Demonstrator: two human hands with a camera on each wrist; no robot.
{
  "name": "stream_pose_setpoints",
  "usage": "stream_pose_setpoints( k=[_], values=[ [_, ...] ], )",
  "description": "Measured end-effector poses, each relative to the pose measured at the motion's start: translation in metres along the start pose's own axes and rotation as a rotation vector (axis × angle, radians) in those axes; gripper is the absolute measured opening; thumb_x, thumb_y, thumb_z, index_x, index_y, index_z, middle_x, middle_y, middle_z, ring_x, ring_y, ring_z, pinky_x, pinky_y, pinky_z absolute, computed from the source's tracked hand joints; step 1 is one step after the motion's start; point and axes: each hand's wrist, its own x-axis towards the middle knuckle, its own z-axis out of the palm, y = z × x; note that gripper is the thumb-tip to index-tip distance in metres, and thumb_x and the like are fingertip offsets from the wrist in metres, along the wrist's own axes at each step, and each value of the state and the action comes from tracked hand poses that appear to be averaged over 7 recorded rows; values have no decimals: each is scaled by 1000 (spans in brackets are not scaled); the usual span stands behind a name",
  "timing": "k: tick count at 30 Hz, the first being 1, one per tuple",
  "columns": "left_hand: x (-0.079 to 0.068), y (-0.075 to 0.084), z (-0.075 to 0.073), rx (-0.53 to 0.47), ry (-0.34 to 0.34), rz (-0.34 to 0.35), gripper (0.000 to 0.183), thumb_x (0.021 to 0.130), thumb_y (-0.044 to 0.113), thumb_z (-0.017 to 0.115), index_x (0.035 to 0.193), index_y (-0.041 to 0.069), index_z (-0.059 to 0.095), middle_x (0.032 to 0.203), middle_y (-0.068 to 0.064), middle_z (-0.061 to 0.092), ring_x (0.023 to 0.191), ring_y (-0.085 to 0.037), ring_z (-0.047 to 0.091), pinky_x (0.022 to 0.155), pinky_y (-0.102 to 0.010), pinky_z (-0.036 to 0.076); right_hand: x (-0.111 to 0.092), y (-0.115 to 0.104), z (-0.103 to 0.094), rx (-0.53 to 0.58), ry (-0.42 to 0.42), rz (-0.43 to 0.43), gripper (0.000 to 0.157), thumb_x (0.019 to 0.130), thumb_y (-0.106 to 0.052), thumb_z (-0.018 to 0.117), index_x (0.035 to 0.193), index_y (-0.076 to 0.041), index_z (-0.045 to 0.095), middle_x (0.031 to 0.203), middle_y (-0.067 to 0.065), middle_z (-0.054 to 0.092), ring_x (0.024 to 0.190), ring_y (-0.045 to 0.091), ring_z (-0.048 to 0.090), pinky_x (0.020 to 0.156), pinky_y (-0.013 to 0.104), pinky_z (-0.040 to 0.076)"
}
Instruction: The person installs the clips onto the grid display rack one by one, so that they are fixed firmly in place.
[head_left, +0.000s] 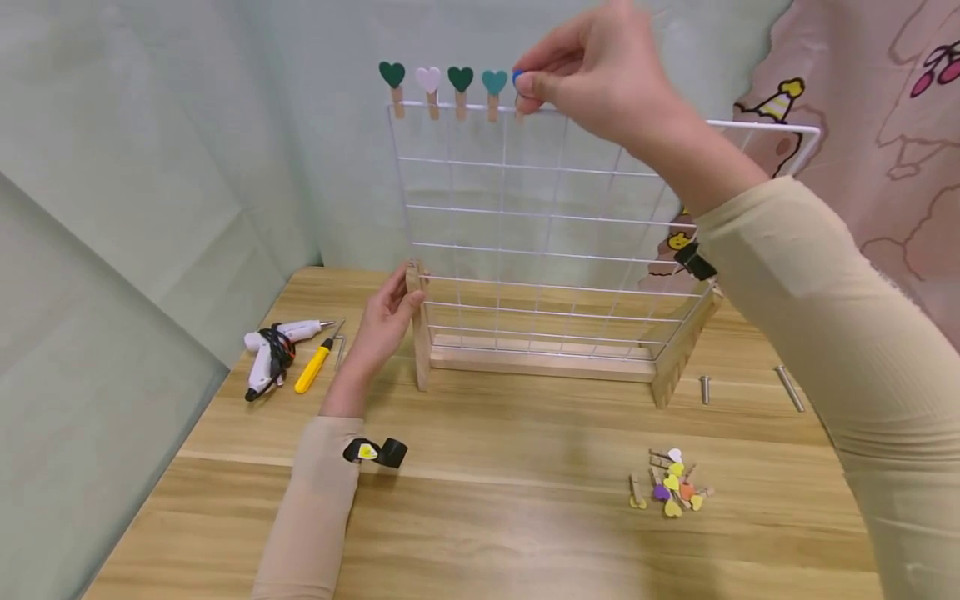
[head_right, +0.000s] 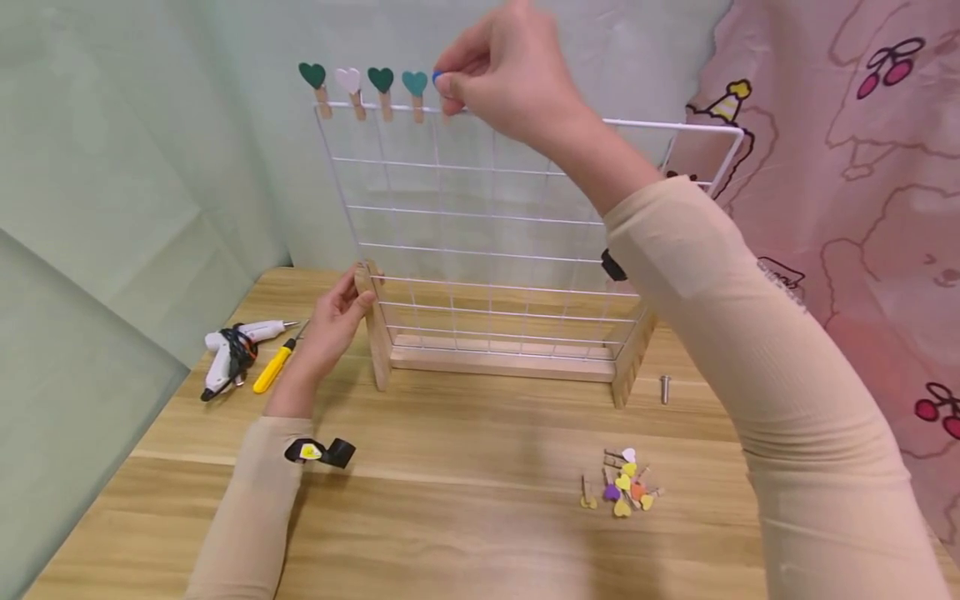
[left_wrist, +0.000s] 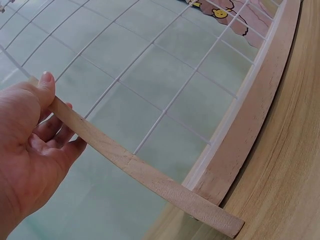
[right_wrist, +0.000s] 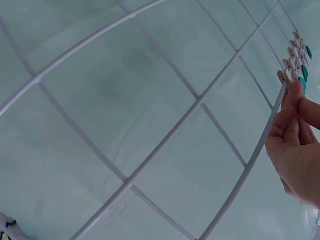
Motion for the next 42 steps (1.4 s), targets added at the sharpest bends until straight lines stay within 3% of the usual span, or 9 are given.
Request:
stream_pose_setpoints(
  k=[9, 12, 17, 21, 25, 28, 34, 38, 42],
  values=[
    [0, 1, 0, 0, 5, 2, 59, 87, 27, 49, 137, 10, 24, 135, -12, 36, 126, -16, 31, 101, -24, 29, -2, 1, -3, 0, -49, 8, 33, 74, -24, 65, 102, -5, 65, 84, 3, 67, 79, 10, 62, 76, 18, 47],
    [-3, 11, 1, 0, 2, -12, 59, 88, 24, 47, 137, 6, 22, 136, -15, 34, 126, -19, 29, 102, -28, 28, -8, 6, -6, -16, -66, -17, 38, 76, -27, 63, 109, -9, 61, 90, 2, 66, 81, 8, 62, 55, 13, 41],
    [-8, 27, 2, 11, 3, -34, 57, 89, 20, 46, 137, 2, 20, 136, -17, 32, 127, -22, 28, 103, -32, 27, -41, 11, -5, -129, 9, -217, 35, 81, -23, 58, 114, -12, 58, 96, 3, 65, 72, 3, 61, 40, 23, 20],
    [-7, 32, 0, 10, 15, -32, 56, 89, 20, 46, 137, 3, 21, 136, -16, 33, 126, -20, 29, 103, -30, 28, -69, 44, 3, -225, 20, -458, 27, 80, -15, 61, 107, -9, 62, 87, 2, 67, 68, 0, 59, 49, 13, 36],
    [-7, 35, 0, 17, 26, -49, 57, 89, 20, 46, 137, 4, 21, 137, -15, 32, 127, -20, 28, 103, -30, 27, -104, 102, 21, -241, -81, -559, 24, 77, -9, 65, 100, -8, 64, 83, 1, 67, 67, 3, 57, 59, 16, 46],
    [-4, 37, 0, 18, 27, -53, 56, 89, 20, 46, 137, 4, 21, 138, -14, 31, 127, -20, 28, 103, -30, 27, -141, 145, 36, -249, -154, -475, 22, 76, -10, 66, 98, -10, 65, 83, -2, 66, 68, 3, 55, 59, 19, 47],
    [1, 39, 3, 9, 11, -47, 57, 89, 22, 46, 138, 6, 20, 139, -14, 29, 127, -19, 28, 102, -28, 28, -216, 213, 51, -280, -299, -197, 21, 78, -14, 65, 98, -12, 65, 79, -9, 64, 70, 0, 54, 59, 20, 48],
    [-1, 39, 2, 11, 14, -58, 57, 89, 21, 46, 138, 6, 20, 140, -14, 27, 127, -20, 28, 102, -29, 28, -262, 235, 54, -310, -353, -146, 24, 75, -10, 67, 99, -9, 64, 77, -10, 60, 65, -2, 52, 54, 15, 47],
    [-5, 36, -1, 11, 27, -64, 57, 89, 20, 46, 137, 5, 20, 140, -15, 26, 127, -21, 28, 103, -29, 28, -296, 242, 58, -330, -316, -190, 25, 69, -9, 72, 93, -11, 65, 80, -10, 59, 70, 6, 57, 56, 17, 50]
  ],
)
